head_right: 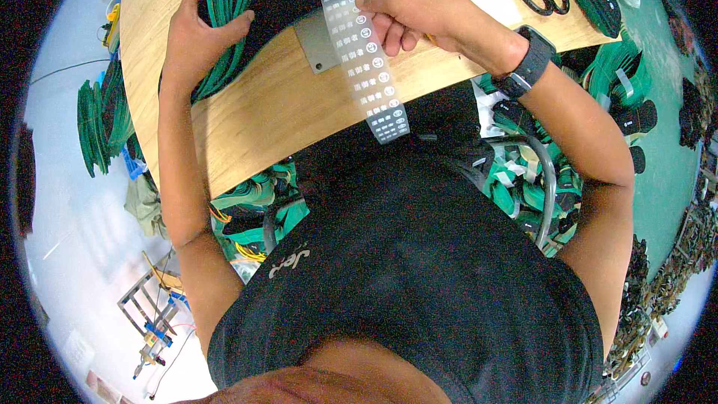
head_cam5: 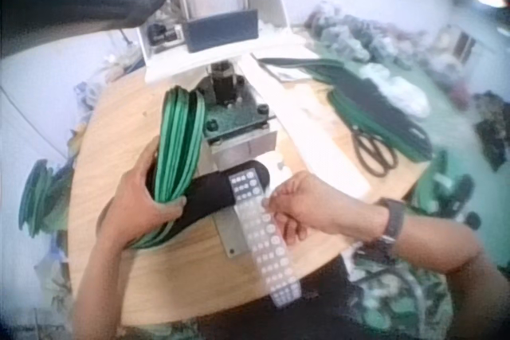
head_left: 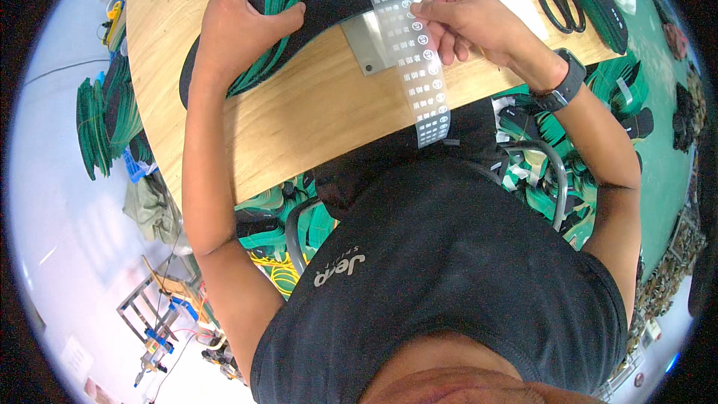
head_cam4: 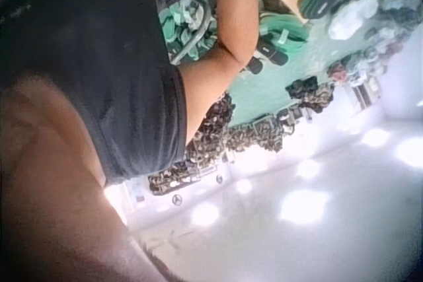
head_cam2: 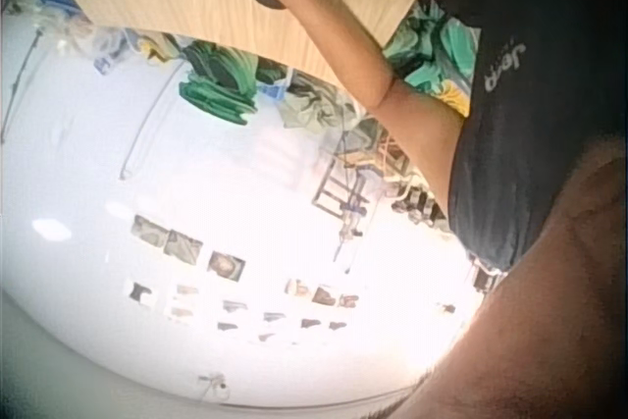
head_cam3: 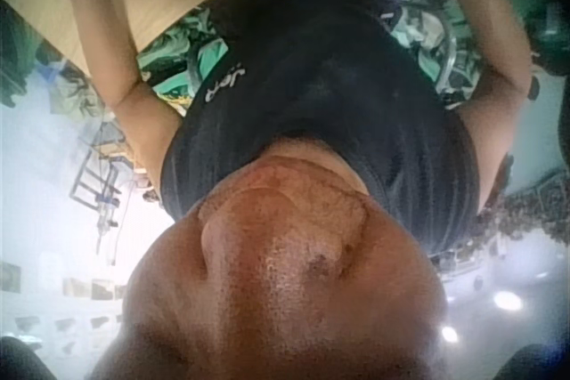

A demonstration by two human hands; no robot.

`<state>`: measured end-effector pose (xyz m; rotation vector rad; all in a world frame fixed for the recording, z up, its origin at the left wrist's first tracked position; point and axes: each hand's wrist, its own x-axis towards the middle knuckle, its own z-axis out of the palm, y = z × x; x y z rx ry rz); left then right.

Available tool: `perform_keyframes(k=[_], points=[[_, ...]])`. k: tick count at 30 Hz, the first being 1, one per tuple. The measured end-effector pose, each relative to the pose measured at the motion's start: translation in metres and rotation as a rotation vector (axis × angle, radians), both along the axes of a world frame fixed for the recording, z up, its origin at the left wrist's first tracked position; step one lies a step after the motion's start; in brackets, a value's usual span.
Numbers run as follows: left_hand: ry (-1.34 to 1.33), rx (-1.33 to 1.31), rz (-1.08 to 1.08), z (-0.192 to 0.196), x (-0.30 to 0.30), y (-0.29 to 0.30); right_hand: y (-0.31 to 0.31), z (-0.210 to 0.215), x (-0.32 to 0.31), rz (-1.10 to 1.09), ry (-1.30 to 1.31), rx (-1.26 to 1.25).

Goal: The person applies adhesive labels to a stack of green shoe insoles, cuts a piece of the label strip using scissors, and secures a stack of finished insoles with a rubber band.

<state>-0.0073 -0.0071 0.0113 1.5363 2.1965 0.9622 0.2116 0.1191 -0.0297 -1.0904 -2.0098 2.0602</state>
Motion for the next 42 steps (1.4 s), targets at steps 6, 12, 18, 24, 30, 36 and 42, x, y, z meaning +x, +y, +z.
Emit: perform_keyframes(k=[6, 12, 18, 24, 30, 36, 42], points=[[0.017, -0.011, -0.010, -0.001, -0.004, -0.002, -0.003, 0.004, 0.000, -0.025, -0.047, -0.012], [0.037, -0.007, -0.009, 0.001, -0.002, -0.002, 0.001, 0.001, -0.001, -0.018, -0.018, 0.001], [0.038, 0.007, -0.018, -0.002, -0.003, -0.002, 0.002, -0.001, 0.000, -0.005, -0.019, -0.003], [0.027, 0.012, -0.024, -0.002, -0.003, -0.001, 0.002, -0.004, 0.001, -0.007, -0.028, -0.006], [0.044, -0.002, -0.025, -0.001, -0.003, -0.002, 0.000, -0.003, 0.002, -0.016, -0.027, -0.004], [-0.019, 0.011, -0.021, 0.003, -0.001, -0.003, -0.002, -0.001, 0.001, -0.034, -0.037, 0.008], [0.018, -0.038, -0.049, -0.011, -0.013, -0.005, -0.003, -0.001, 0.001, -0.032, -0.025, -0.015]])
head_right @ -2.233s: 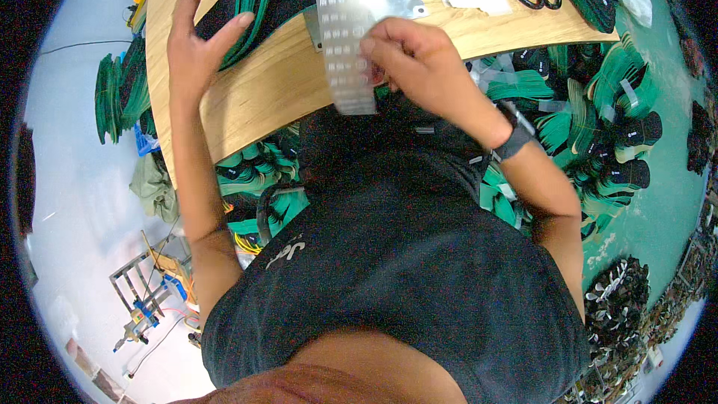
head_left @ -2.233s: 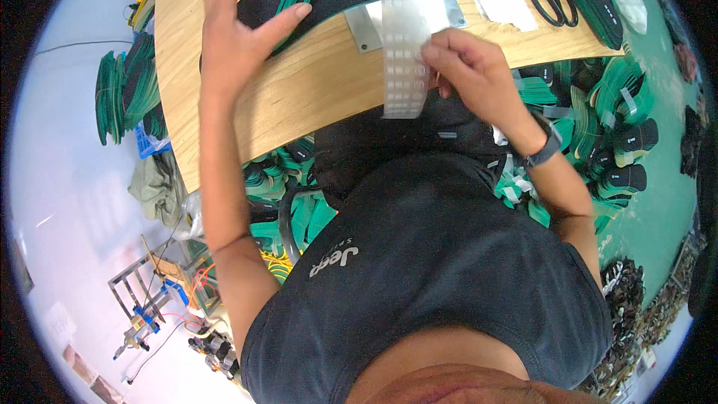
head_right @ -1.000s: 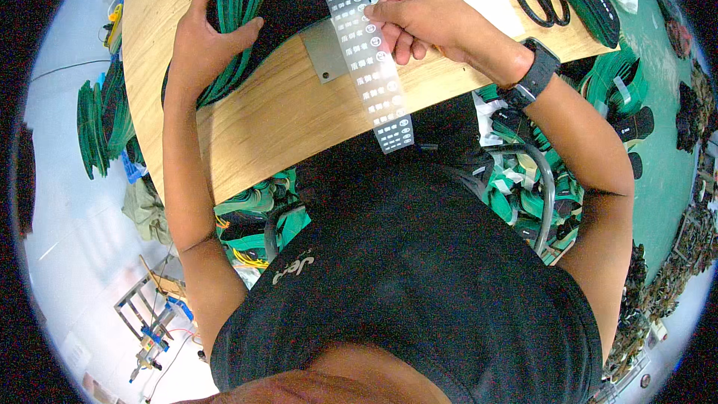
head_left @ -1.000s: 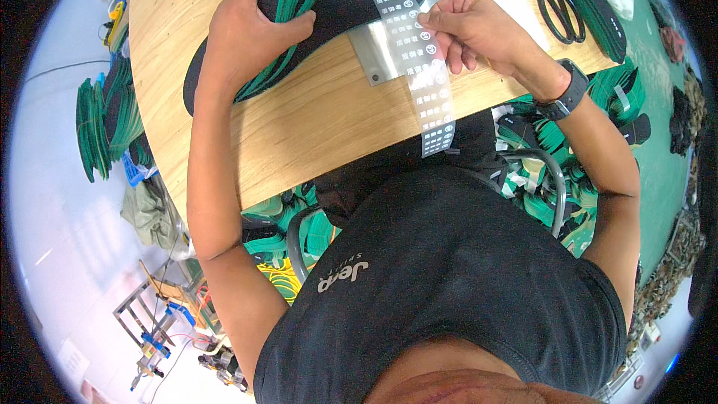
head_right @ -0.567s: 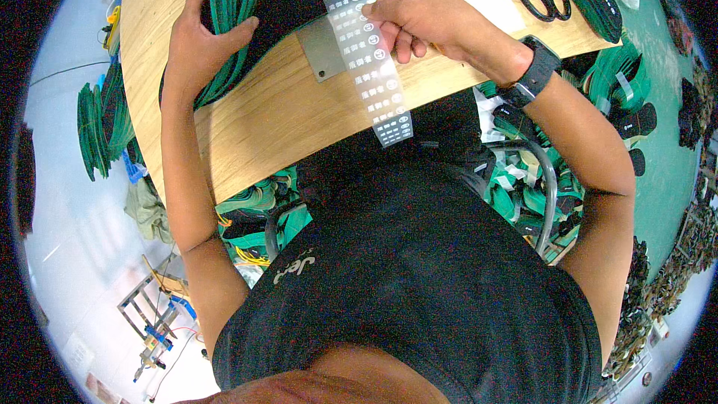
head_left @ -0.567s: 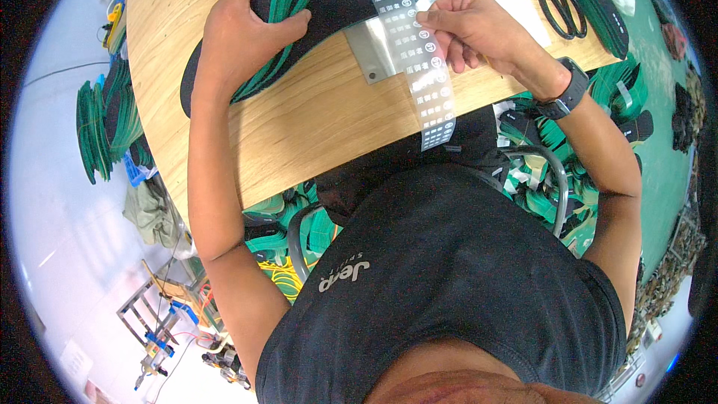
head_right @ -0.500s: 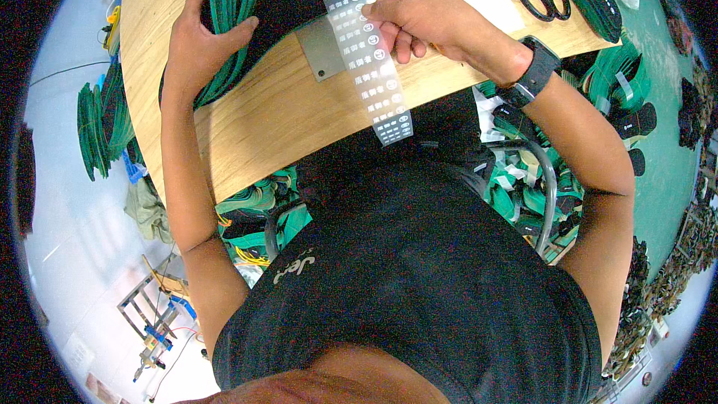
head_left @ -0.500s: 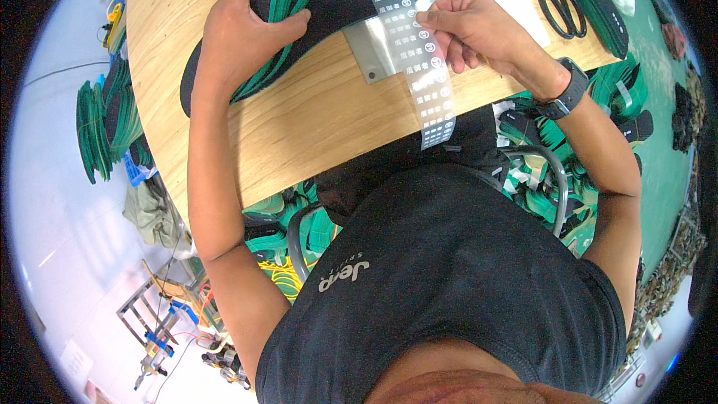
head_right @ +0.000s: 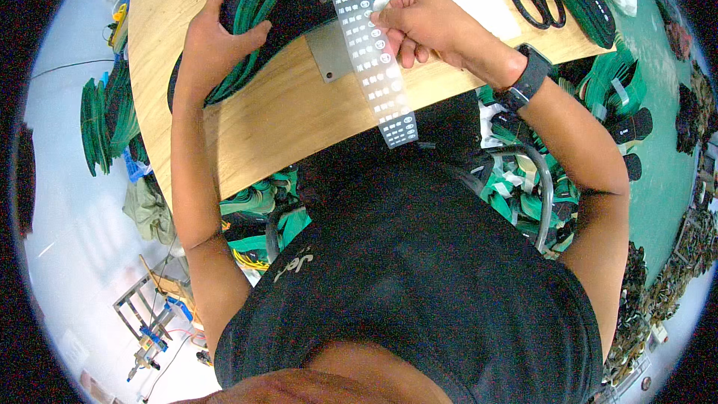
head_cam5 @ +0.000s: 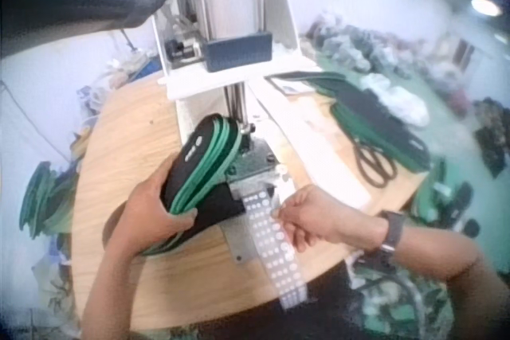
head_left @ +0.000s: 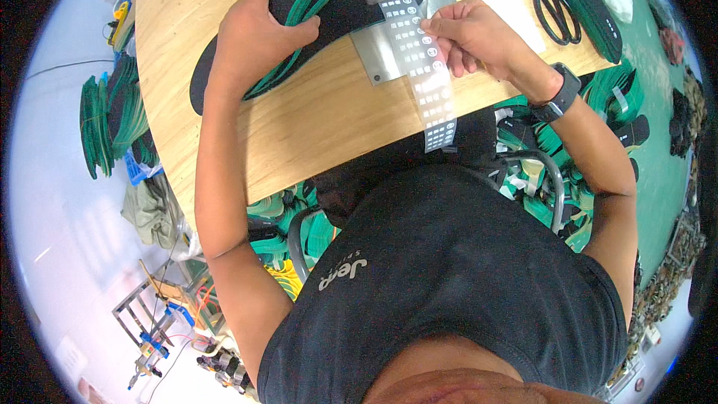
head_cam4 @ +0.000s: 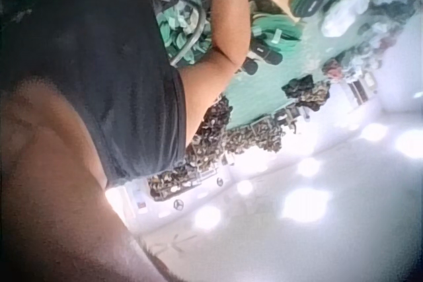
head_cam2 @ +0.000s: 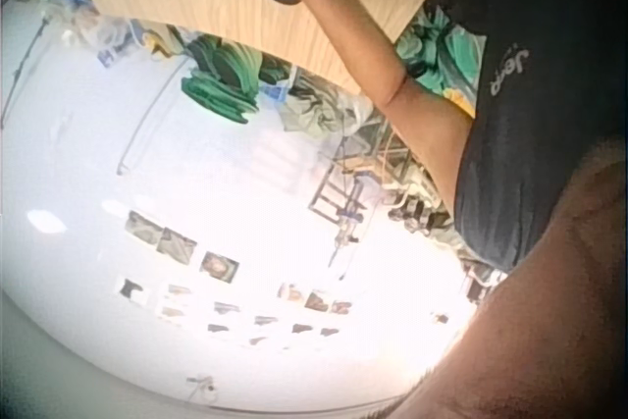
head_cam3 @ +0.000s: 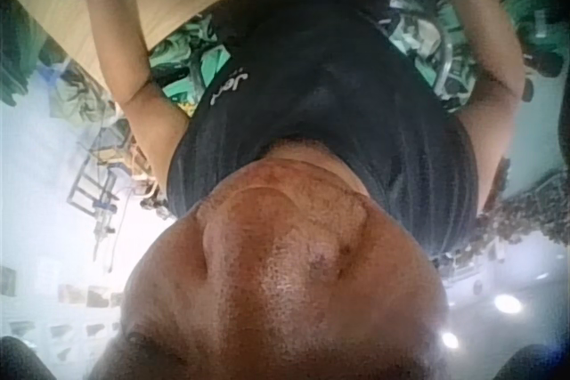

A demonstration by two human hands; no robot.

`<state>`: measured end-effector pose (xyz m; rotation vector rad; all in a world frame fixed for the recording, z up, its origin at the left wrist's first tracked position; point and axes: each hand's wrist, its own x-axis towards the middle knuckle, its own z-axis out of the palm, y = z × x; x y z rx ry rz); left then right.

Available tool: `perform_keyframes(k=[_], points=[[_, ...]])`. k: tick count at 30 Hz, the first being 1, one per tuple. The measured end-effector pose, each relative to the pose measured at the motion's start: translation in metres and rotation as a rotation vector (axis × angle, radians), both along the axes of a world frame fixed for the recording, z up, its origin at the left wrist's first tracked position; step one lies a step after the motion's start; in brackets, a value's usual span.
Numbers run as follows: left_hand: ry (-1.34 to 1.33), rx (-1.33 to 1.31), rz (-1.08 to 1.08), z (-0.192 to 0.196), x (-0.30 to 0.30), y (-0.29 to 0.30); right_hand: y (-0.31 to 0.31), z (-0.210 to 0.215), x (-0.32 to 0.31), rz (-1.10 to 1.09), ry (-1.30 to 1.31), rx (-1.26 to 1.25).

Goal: The person applies adhesive labels to a stack of green shoe insoles, cuts a piece of the label strip using scissors, and secures a stack of finished insoles with a rubber band.

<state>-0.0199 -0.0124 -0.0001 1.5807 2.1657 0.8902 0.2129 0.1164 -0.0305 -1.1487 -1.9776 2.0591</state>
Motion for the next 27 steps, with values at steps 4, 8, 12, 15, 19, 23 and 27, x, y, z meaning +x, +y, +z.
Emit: perform_keyframes(k=[4, 8, 12, 15, 19, 23, 27], points=[[0.092, 0.102, -0.010, -0.008, -0.002, -0.003, 0.002, -0.001, 0.001, 0.018, 0.004, 0.002], [0.136, 0.093, 0.006, -0.008, 0.000, -0.004, 0.000, -0.002, 0.002, 0.017, 0.013, 0.019], [0.093, 0.054, -0.018, -0.005, 0.004, -0.003, -0.005, 0.000, 0.002, -0.020, 0.033, 0.037], [0.138, 0.038, -0.035, -0.002, 0.003, -0.003, -0.004, -0.002, 0.001, -0.030, 0.049, 0.058], [0.332, 0.096, -0.066, -0.012, -0.005, -0.003, -0.006, -0.001, 0.000, 0.003, 0.079, 0.092], [0.307, 0.056, -0.054, -0.010, -0.006, -0.013, -0.004, -0.002, 0.015, 0.127, 0.219, 0.254], [0.203, 0.003, -0.125, -0.006, -0.013, -0.028, 0.043, 0.019, 0.040, 0.194, 0.194, 0.542]])
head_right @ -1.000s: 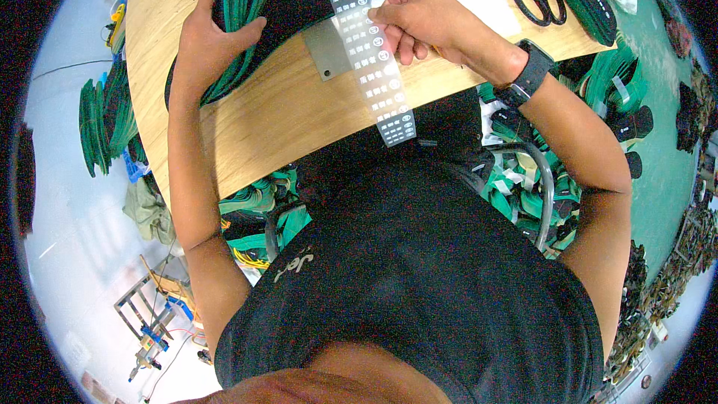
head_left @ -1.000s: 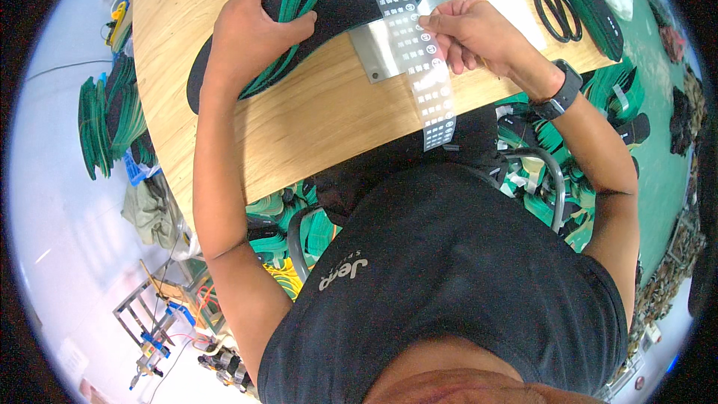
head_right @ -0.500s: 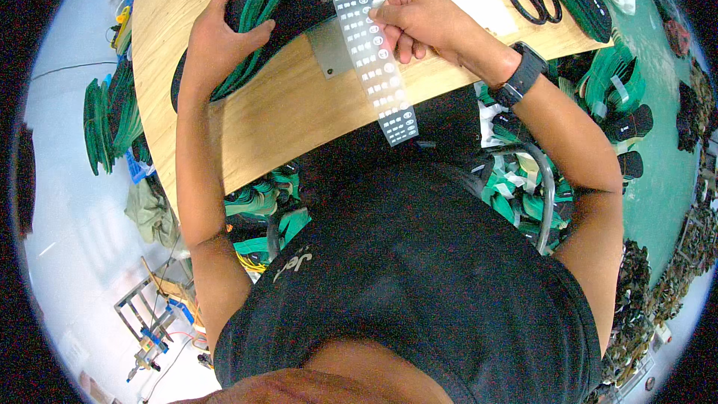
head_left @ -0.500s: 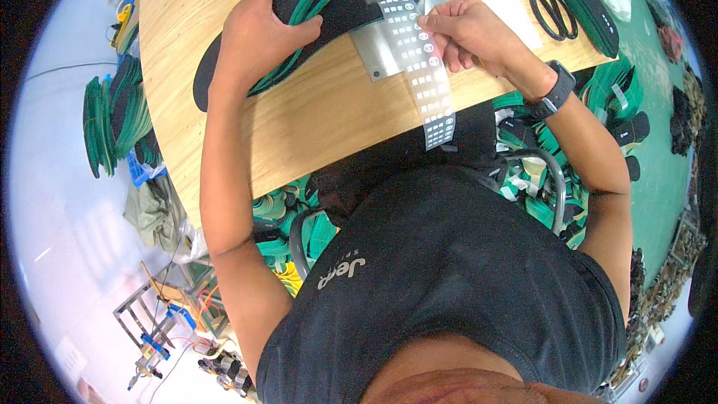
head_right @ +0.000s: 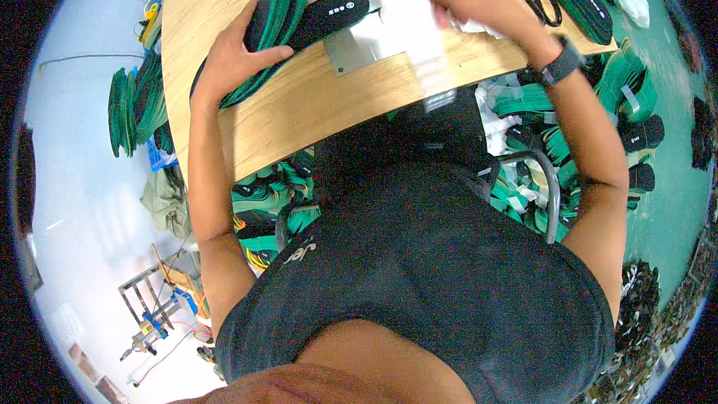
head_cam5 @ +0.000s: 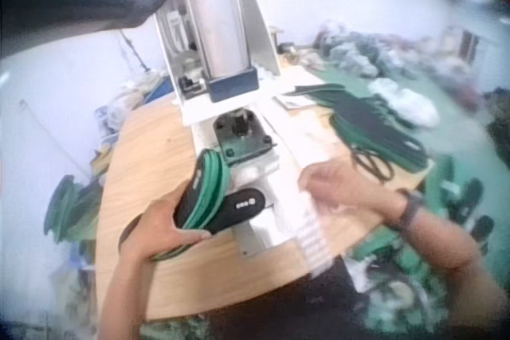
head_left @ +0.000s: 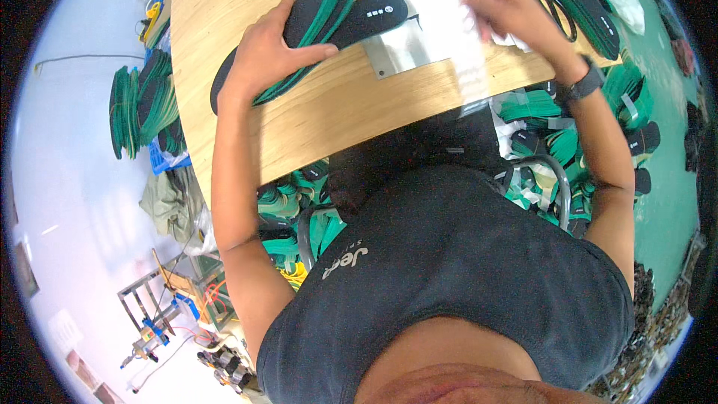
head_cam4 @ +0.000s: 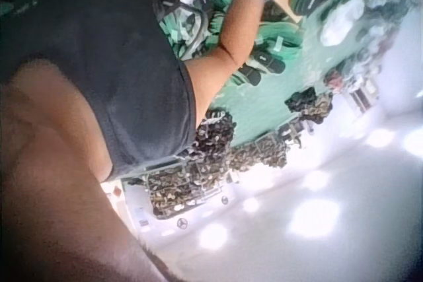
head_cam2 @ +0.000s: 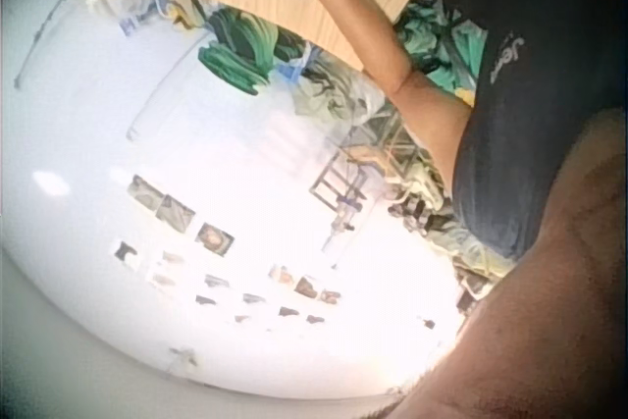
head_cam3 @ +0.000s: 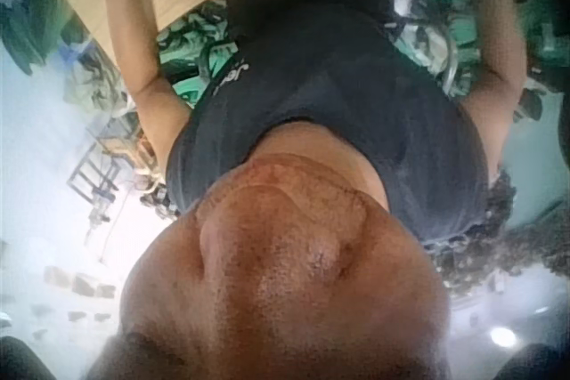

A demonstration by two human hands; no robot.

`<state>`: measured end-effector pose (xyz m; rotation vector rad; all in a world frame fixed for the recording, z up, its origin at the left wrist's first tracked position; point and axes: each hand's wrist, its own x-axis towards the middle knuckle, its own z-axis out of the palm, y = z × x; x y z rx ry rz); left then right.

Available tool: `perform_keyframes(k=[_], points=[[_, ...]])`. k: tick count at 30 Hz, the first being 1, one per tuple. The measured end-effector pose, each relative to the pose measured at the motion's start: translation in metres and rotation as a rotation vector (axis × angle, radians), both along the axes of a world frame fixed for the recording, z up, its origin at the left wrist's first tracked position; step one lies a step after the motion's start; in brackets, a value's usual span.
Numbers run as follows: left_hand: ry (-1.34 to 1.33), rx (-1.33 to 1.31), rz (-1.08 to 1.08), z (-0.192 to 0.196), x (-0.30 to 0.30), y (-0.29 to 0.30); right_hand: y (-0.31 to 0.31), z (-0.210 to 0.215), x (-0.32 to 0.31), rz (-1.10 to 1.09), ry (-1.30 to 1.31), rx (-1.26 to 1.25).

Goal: The person applies adhesive labels to a stack of green shoe insoles, cuts a piece of the label strip using scissors, and secures a stack of finished insoles with a rubber band.

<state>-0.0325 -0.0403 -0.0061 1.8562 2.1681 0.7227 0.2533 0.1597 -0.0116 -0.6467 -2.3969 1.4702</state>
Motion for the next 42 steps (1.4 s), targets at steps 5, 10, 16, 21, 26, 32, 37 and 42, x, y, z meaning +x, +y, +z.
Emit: perform_keyframes(k=[5, 10, 16, 21, 26, 32, 37, 42], points=[[-0.455, -0.119, 0.021, 0.015, -0.053, -0.025, 0.069, 0.041, -0.022, -0.264, -0.049, 0.114], [-0.322, -0.437, 0.003, -0.002, -0.072, -0.021, 0.146, 0.065, 0.023, -0.477, 0.042, 0.760], [-0.389, -0.403, 0.076, 0.010, -0.030, -0.050, 0.141, 0.079, 0.121, -0.458, -0.604, 0.511], [-0.434, -0.315, 0.130, 0.020, -0.008, -0.057, 0.150, 0.050, 0.143, -0.452, -0.738, 0.448], [0.163, -0.089, 0.252, 0.062, -0.005, -0.060, 0.153, 0.049, 0.143, -0.411, -0.638, 0.092], [0.551, -0.116, 0.177, 0.052, -0.012, -0.072, 0.115, 0.079, 0.138, -0.433, -0.674, 0.380], [0.393, -0.302, 0.157, 0.045, -0.020, -0.084, 0.112, 0.044, 0.126, -0.437, -0.508, 0.714], [0.542, 0.053, 0.217, 0.052, -0.012, -0.103, 0.064, 0.076, 0.133, -0.554, -0.134, 0.559]])
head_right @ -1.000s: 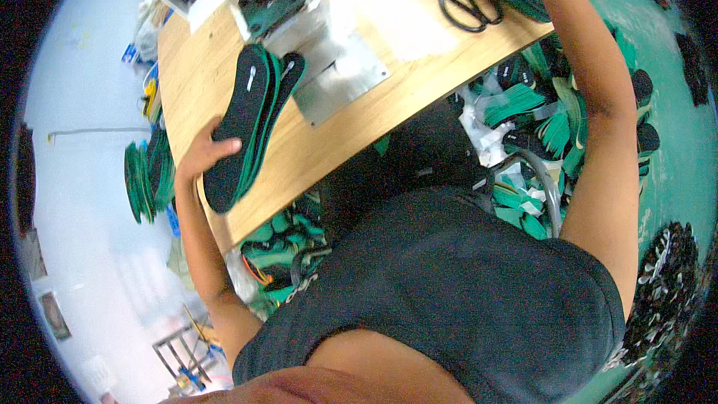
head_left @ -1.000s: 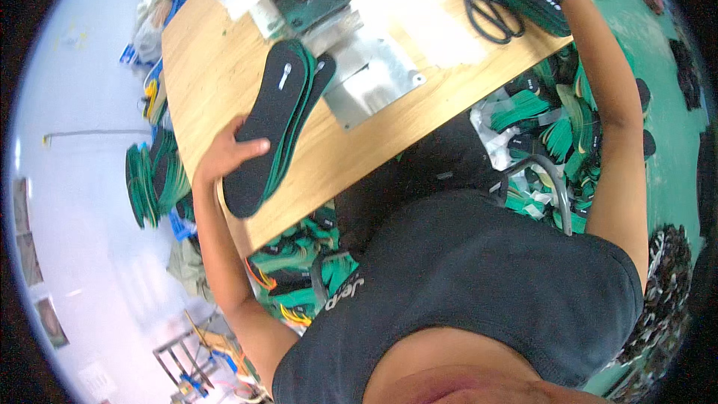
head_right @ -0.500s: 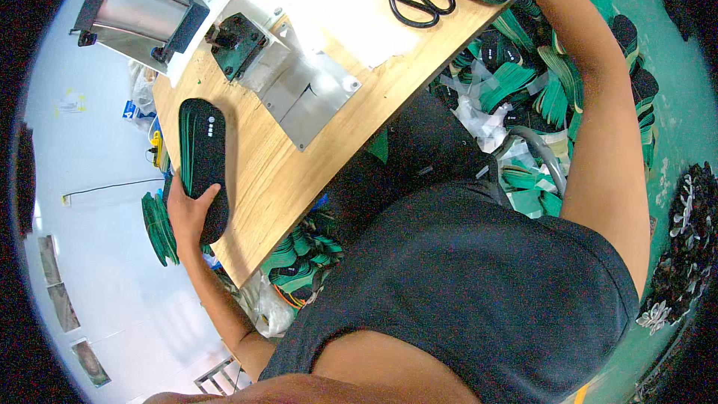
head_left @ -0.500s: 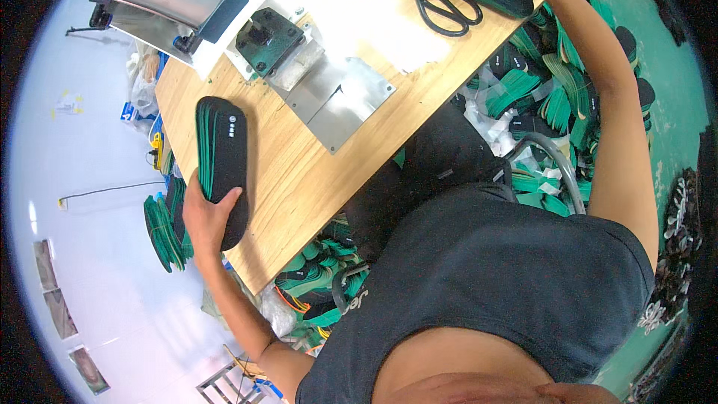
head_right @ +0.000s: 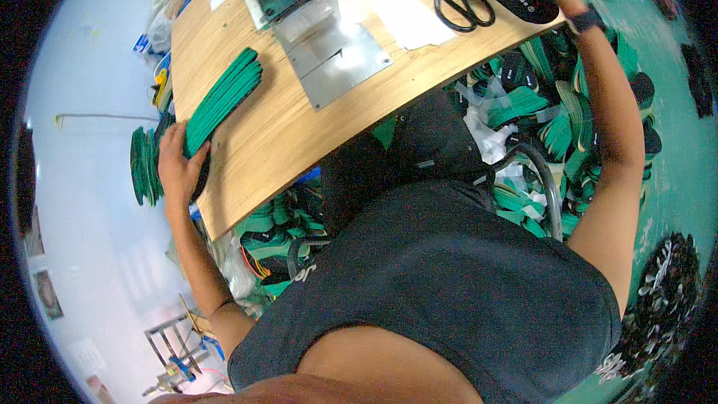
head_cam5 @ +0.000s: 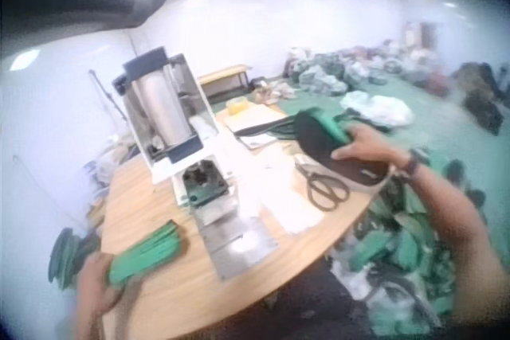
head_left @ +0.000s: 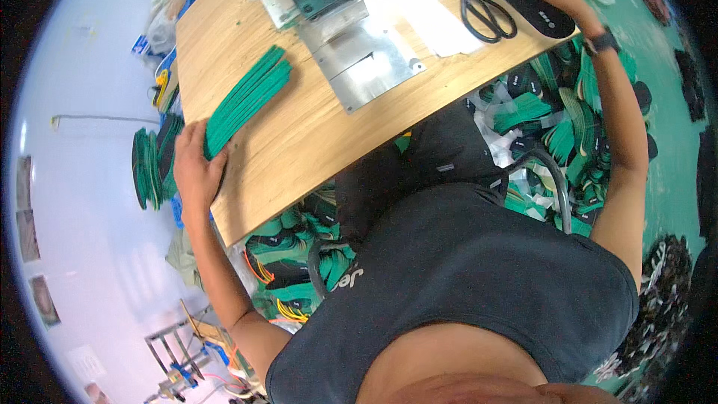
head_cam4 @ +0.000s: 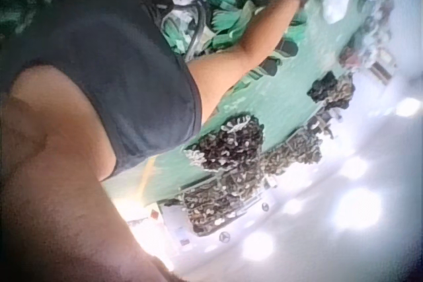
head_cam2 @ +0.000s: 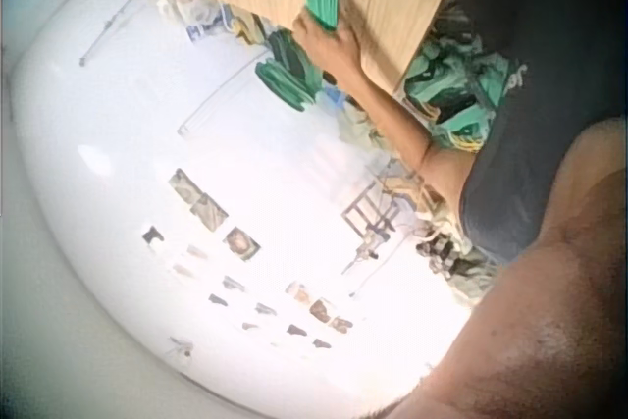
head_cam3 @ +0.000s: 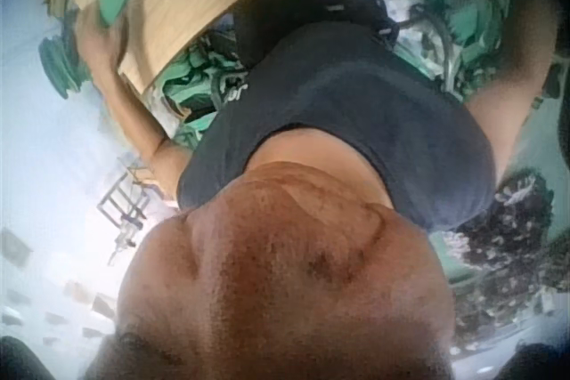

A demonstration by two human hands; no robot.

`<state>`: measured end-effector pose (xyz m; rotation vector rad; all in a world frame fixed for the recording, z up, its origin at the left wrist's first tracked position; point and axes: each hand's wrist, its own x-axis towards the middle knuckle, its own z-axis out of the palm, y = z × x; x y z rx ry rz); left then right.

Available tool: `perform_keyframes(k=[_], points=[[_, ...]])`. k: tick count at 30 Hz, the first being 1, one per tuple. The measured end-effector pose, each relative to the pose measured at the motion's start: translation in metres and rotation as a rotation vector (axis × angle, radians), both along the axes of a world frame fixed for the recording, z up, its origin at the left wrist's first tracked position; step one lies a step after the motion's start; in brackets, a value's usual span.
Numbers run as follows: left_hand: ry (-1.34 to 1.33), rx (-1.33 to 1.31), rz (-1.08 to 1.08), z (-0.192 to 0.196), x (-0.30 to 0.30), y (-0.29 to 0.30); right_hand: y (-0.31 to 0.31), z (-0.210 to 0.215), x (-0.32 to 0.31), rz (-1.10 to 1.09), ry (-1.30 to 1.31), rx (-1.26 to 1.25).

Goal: The person applies adhesive labels to a stack of green shoe insoles, cuts a piece of the label strip using scissors, and secures a stack of finished insoles with a rubber band.

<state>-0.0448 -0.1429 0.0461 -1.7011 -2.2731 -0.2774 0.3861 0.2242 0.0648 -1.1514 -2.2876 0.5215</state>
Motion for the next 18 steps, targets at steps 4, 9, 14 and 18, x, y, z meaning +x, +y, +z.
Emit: perform_keyframes(k=[4, 9, 14, 18], points=[[0.114, 0.340, -0.150, 0.029, 0.023, -0.025, -0.071, 0.059, -0.032, 0.352, 0.623, -0.365], [0.203, 0.425, -0.338, 0.036, 0.045, 0.010, -0.109, 0.041, -0.139, 0.950, 0.708, -0.675], [0.302, 0.516, -0.446, 0.032, 0.041, -0.003, -0.170, 0.008, -0.224, 1.211, 0.566, -1.117], [0.384, 0.628, -0.482, 0.015, 0.032, -0.033, -0.196, -0.009, -0.258, 1.400, 0.563, -0.897]])
